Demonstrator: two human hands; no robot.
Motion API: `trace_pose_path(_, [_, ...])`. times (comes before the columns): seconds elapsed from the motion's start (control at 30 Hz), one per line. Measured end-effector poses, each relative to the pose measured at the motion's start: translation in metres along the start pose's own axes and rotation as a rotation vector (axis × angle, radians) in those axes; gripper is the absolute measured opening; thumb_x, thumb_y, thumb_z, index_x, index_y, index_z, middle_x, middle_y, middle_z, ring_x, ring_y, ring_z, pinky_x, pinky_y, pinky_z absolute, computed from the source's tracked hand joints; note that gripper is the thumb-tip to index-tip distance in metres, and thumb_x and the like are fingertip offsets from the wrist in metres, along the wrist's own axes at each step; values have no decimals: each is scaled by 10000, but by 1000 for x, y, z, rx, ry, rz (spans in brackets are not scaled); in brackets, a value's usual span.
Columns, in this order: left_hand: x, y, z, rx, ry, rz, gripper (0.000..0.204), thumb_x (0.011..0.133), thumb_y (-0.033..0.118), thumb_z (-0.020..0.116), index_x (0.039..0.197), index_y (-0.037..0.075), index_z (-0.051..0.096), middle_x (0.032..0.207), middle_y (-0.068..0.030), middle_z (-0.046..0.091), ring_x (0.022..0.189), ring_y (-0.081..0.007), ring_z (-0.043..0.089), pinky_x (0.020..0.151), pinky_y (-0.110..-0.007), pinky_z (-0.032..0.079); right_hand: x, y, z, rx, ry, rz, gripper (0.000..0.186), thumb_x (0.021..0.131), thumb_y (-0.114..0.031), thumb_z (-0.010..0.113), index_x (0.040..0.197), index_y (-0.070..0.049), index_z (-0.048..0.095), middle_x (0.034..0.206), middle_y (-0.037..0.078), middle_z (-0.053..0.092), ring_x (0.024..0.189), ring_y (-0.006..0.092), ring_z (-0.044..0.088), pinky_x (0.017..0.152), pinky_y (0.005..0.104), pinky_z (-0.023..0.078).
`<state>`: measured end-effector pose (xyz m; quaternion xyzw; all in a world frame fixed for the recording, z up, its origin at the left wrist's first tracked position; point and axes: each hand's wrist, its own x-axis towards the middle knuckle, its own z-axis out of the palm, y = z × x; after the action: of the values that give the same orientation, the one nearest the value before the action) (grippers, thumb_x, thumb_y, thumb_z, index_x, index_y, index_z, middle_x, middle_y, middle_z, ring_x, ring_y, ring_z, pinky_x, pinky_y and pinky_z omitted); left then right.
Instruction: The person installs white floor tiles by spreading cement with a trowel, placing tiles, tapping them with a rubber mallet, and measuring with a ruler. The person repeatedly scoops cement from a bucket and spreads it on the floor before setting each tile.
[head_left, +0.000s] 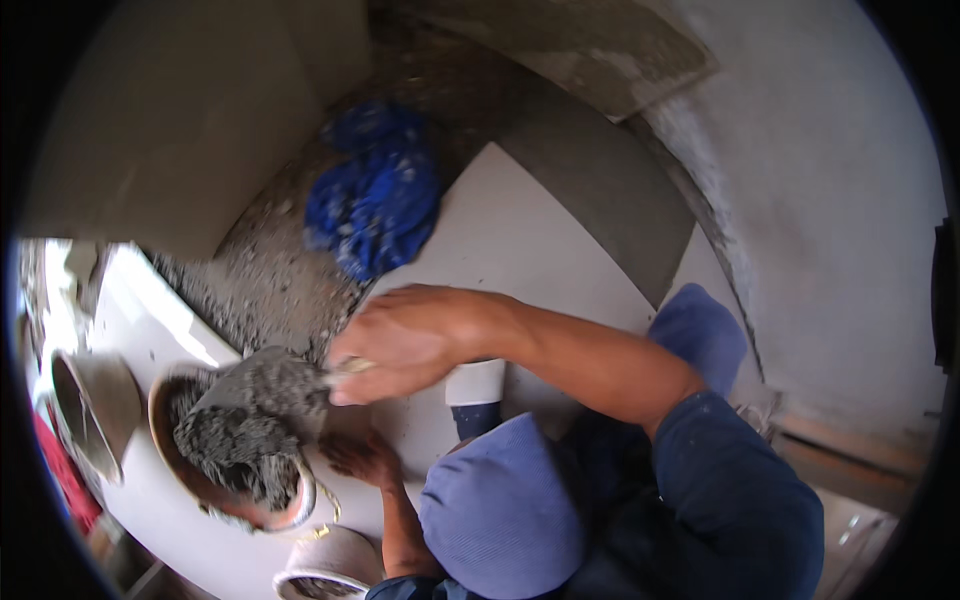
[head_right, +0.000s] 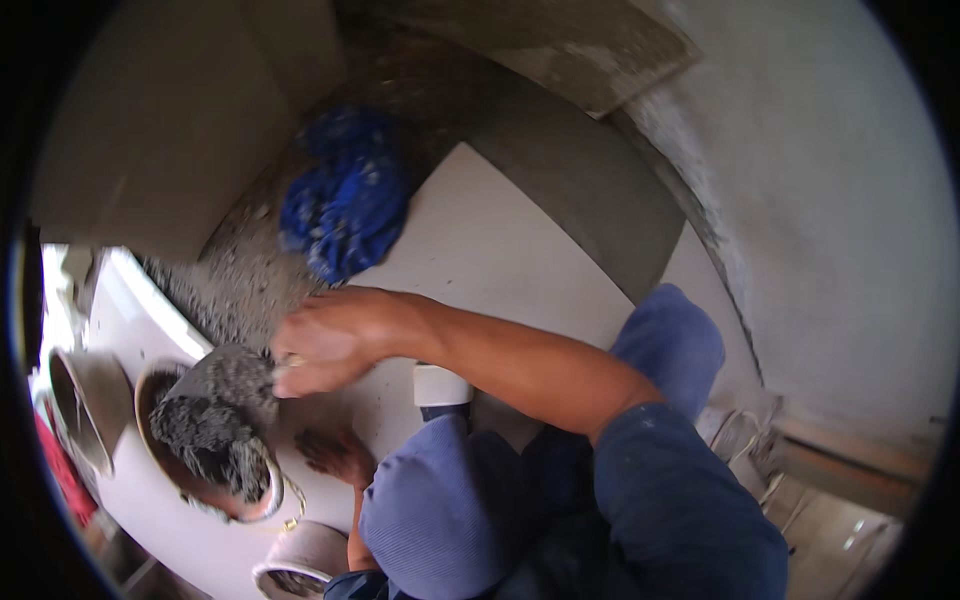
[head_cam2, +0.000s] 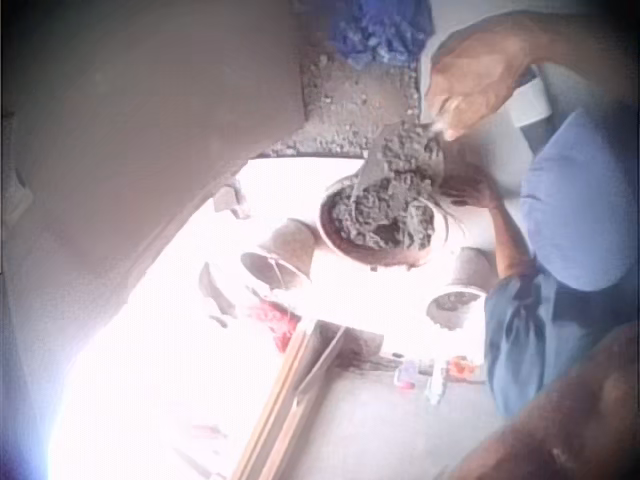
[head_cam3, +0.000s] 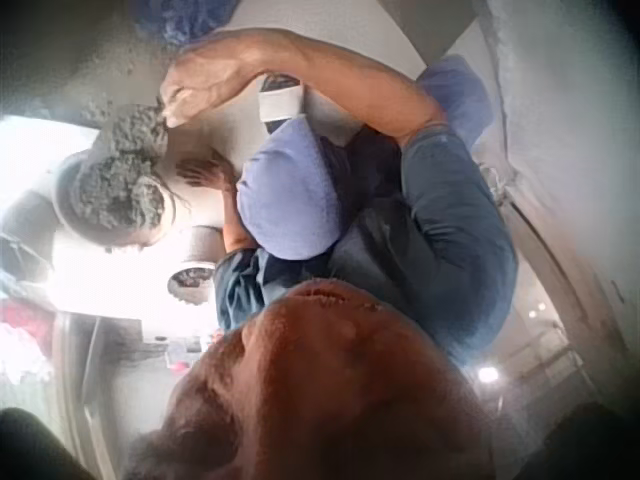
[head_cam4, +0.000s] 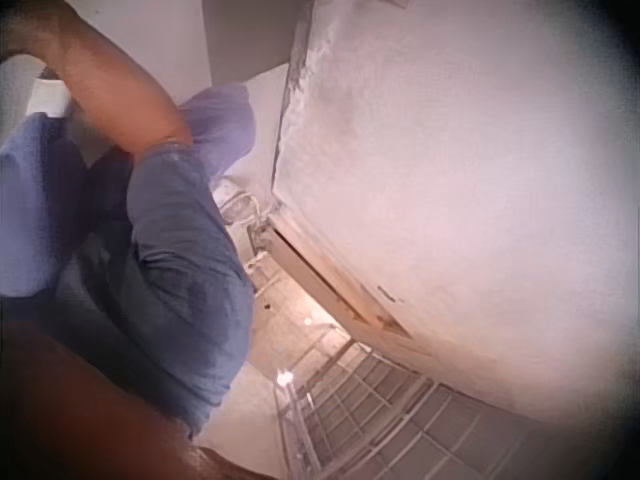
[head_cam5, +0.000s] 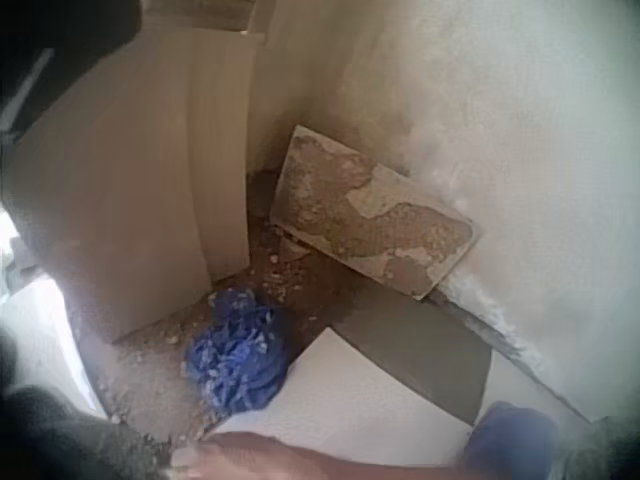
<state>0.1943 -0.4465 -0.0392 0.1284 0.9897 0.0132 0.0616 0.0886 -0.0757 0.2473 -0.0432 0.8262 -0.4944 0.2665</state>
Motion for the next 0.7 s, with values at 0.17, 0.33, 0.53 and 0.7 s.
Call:
trace_pose_path(0.17, [8, -5, -2, -61, -151, -92, 866, 936, 626, 285, 1504, -8, 126, 1564, -261, 57, 1453, -420, 16, 1130, -582, 13, -134, 97, 7, 156, 401, 328, 458, 845, -435, 609, 1058, -33, 659, 917, 215, 679, 877, 382, 652, 790, 427, 509])
trace_pose_path(0.33, [62, 73, -35, -365, -228, 413, 765, 952, 450, 441, 1450, -80, 204, 1525, -322, 118, 1427, -461, 86, 1131, -578, 84, -244, 175, 2, 222, 813, 690, 400, 840, -336, 663, 1098, -30, 650, 913, 204, 678, 859, 344, 668, 765, 401, 515])
trace_pose_path(0.53, [162, 338, -16, -568, 13, 853, 668, 951, 366, 508, 1426, -49, 287, 1493, -296, 244, 1408, -451, 180, 1129, -567, 123, -261, 254, -5, -310, 1168, 913, 412, 849, -326, 669, 1129, -26, 635, 1056, 188, 658, 908, 360, 652, 784, 379, 515])
trace_pose_path(0.7, [199, 452, -2, -282, -23, 572, 650, 970, 489, 367, 1430, 33, 316, 1519, -176, 272, 1436, -334, 186, 1130, -582, 132, -250, 317, -22, -278, 1239, 871, 397, 882, -365, 628, 1089, -26, 641, 979, 173, 653, 878, 335, 651, 744, 387, 510])
